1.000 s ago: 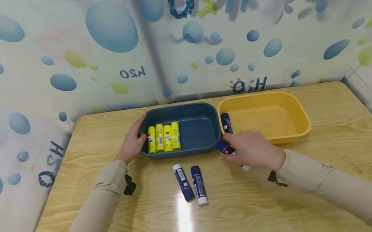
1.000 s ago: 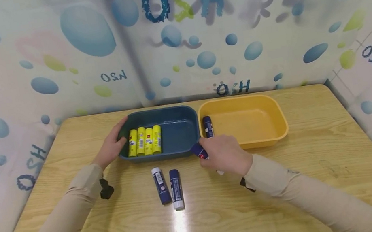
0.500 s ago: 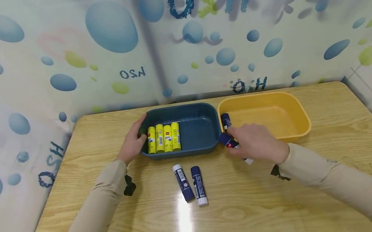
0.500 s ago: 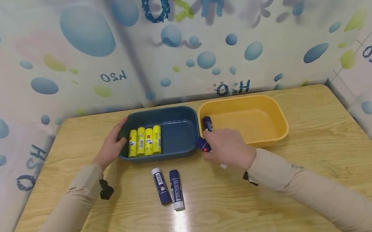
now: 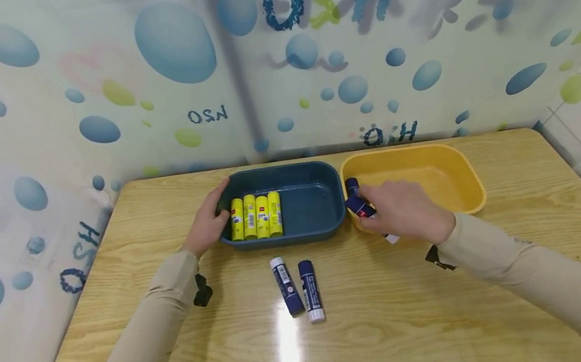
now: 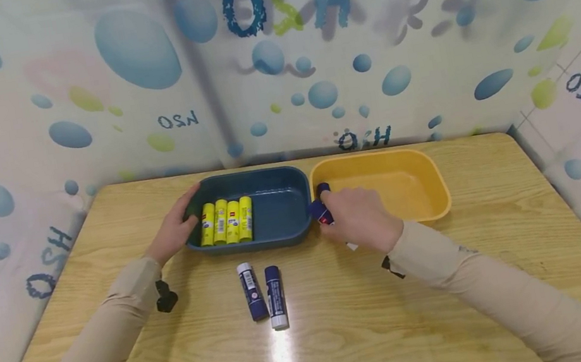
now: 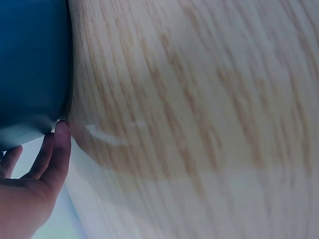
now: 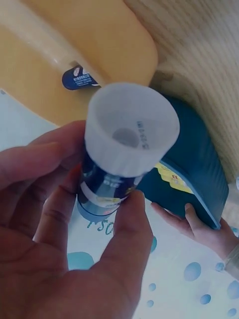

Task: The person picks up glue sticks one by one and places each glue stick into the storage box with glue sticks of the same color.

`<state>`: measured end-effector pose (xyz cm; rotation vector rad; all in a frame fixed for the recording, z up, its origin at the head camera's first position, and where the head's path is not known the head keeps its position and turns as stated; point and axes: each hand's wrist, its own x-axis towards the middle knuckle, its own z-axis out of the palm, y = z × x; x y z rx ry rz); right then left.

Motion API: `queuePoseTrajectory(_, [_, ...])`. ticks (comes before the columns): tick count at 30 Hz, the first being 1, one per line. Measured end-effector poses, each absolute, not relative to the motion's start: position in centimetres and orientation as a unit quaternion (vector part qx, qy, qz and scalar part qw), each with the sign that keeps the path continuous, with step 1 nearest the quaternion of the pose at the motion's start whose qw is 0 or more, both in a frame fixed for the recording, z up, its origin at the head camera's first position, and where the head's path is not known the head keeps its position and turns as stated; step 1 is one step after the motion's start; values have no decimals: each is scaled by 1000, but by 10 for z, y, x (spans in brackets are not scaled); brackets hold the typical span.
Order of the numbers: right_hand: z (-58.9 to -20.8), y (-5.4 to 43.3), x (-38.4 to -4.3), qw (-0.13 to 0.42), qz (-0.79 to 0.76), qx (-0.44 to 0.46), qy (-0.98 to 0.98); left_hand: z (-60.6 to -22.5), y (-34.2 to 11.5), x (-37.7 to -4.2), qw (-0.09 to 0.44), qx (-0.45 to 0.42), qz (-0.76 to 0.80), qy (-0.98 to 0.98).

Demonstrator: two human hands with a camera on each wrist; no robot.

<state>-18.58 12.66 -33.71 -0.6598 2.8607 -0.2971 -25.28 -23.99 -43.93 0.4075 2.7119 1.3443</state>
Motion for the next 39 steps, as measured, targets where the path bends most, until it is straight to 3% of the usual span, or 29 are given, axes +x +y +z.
queuePoseTrajectory(11, [-334, 135, -197, 76, -77, -198, 974, -439, -239, -253, 44, 127, 435, 890])
queuePoseTrajectory(27, [-338, 148, -228, 110, -69, -160, 979, -438, -240, -252, 49, 124, 439, 888])
queuePoseTrajectory(33, [-342, 149, -247, 145, -63, -137, 978, -438, -240, -251, 49, 123, 439, 889])
queuePoseTrajectory(39, [-349, 149, -265, 224, -64, -124, 965, -438, -239, -253, 43, 127, 433, 891])
